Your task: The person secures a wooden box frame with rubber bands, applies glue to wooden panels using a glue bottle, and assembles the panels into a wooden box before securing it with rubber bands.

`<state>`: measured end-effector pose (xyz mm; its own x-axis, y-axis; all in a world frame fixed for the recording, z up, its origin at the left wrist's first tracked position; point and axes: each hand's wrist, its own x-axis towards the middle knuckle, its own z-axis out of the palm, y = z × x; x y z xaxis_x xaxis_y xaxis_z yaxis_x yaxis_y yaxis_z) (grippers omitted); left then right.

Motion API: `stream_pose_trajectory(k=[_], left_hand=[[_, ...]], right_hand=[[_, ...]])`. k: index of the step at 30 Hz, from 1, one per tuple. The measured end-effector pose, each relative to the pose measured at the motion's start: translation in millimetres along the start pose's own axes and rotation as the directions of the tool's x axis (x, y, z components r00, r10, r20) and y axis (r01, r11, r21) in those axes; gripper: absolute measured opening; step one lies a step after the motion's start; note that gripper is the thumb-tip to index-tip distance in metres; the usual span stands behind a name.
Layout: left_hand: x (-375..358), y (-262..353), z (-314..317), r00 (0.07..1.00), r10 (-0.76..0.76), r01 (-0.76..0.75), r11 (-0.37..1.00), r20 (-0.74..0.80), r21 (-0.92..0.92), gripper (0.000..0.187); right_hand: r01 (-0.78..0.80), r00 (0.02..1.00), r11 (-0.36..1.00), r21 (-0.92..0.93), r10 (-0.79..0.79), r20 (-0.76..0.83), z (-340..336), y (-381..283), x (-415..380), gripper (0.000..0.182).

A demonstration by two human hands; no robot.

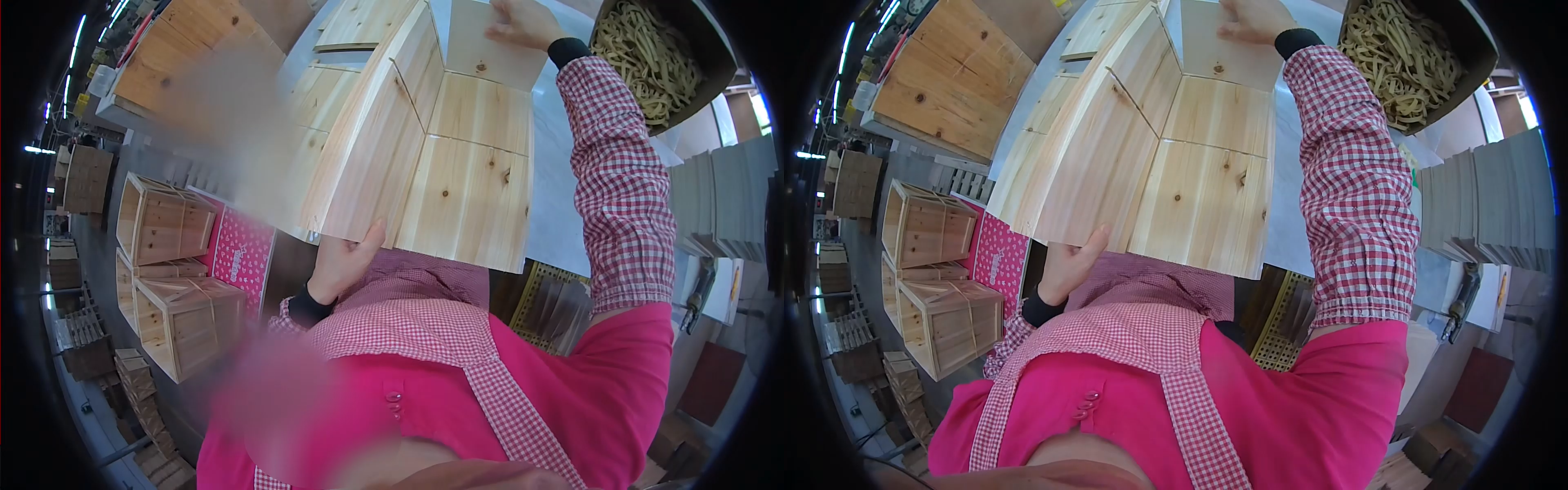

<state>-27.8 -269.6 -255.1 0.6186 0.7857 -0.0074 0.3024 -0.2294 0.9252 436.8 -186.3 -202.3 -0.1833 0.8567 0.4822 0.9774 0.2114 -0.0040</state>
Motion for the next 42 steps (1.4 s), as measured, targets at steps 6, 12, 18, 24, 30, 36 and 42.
stream_pose_trajectory(k=[6, 12, 18, 24, 30, 36, 42], left_hand=[[-0.3, 0.5, 1.9, 1.000, 0.002, -0.002, 1.000, 0.006, -0.010, 0.039], [-0.6, 1.6, 2.3, 1.000, -0.022, 0.022, 1.000, -0.016, -0.007, 0.037], [0.1, 11.6, 5.5, 1.000, -0.015, 0.015, 0.999, 0.008, 0.030, 0.034], [-1.7, 21.0, 7.6, 0.999, -0.025, 0.021, 0.996, 0.046, 0.084, 0.033], [2.2, 13.7, 7.4, 0.984, 0.171, -0.177, 0.960, 0.046, 0.215, 0.034], [9.5, 15.0, 7.4, 0.980, 0.189, -0.199, 0.958, 0.067, 0.208, 0.036], [11.5, 16.5, 7.6, 0.973, 0.211, -0.227, 0.940, 0.090, 0.253, 0.037]], right_hand=[[-0.118, 0.980, 0.984, -0.136, 0.138, 0.145, -9.8, -13.3, -2.4, 0.040], [-0.149, 0.982, 0.979, -0.140, 0.163, 0.092, -17.4, -22.3, -11.5, 0.038], [-0.226, 0.956, 0.950, -0.217, 0.259, 0.137, -16.1, -44.9, -2.6, 0.032], [-0.264, 0.943, 0.944, -0.200, 0.296, 0.152, -25.8, -57.1, -5.3, 0.030], [-0.259, 0.950, 0.942, -0.215, 0.288, 0.120, -12.6, -47.8, -5.3, 0.031], [-0.290, 0.939, 0.930, -0.225, 0.322, 0.120, -5.7, -39.7, -2.8, 0.037], [-0.289, 0.938, 0.928, -0.234, 0.323, 0.125, -9.9, -48.0, -4.8, 0.037]])
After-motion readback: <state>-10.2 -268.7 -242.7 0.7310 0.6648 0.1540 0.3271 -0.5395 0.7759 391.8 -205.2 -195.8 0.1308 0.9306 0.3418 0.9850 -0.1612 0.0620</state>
